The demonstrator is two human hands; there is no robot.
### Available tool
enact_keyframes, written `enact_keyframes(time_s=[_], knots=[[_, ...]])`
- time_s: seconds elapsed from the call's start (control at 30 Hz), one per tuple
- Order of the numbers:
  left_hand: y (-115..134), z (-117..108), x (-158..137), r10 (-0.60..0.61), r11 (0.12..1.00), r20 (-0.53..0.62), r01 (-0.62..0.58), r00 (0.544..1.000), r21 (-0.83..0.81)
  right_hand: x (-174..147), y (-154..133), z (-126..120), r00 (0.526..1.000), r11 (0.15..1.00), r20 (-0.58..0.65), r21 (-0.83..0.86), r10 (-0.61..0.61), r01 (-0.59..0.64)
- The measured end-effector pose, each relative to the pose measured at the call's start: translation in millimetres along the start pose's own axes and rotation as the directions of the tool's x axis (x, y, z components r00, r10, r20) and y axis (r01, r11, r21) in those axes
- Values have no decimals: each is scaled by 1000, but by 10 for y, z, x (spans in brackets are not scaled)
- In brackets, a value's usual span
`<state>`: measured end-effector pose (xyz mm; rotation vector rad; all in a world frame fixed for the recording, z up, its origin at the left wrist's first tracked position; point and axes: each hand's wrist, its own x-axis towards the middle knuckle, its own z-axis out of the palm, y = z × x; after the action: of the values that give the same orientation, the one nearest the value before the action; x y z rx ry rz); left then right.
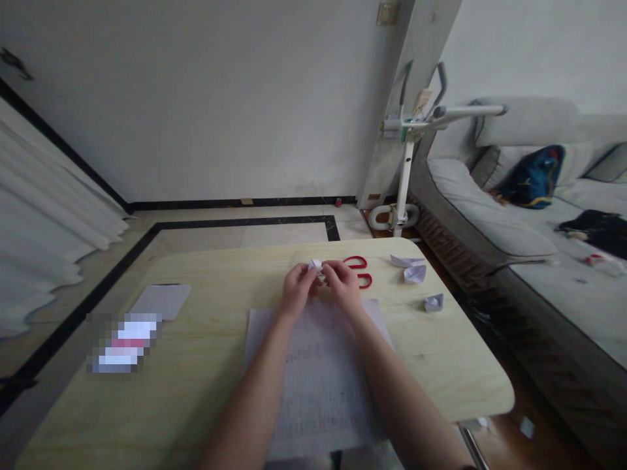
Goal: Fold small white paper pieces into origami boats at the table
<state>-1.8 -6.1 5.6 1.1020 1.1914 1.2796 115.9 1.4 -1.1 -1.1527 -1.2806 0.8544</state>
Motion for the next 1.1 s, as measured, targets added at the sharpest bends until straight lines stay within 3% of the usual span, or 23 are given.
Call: enact_keyframes(time_s=[0.23,0.43,0.63,0.77,0.9,1.1], knots=[[43,3,10,61,993,25,-63,998,100,53,37,-14,986,979,72,126,151,-159],[-23,-2,36,172,953,34,-175,985,248,61,78,-21,983,981,103,111,150,-161],[-119,-49,52,301,816,84,-302,950,492,30,81,15,995,997,67,-2,80,-80],[-139,-65,44,329,728,120,-333,937,599,33,44,8,993,996,91,47,69,-73],[-143,-68,42,361,721,127,-363,924,591,53,26,-14,996,991,78,125,48,-57],[-213,-61,87,504,737,91,-482,859,474,52,51,-25,980,950,123,251,157,-184]])
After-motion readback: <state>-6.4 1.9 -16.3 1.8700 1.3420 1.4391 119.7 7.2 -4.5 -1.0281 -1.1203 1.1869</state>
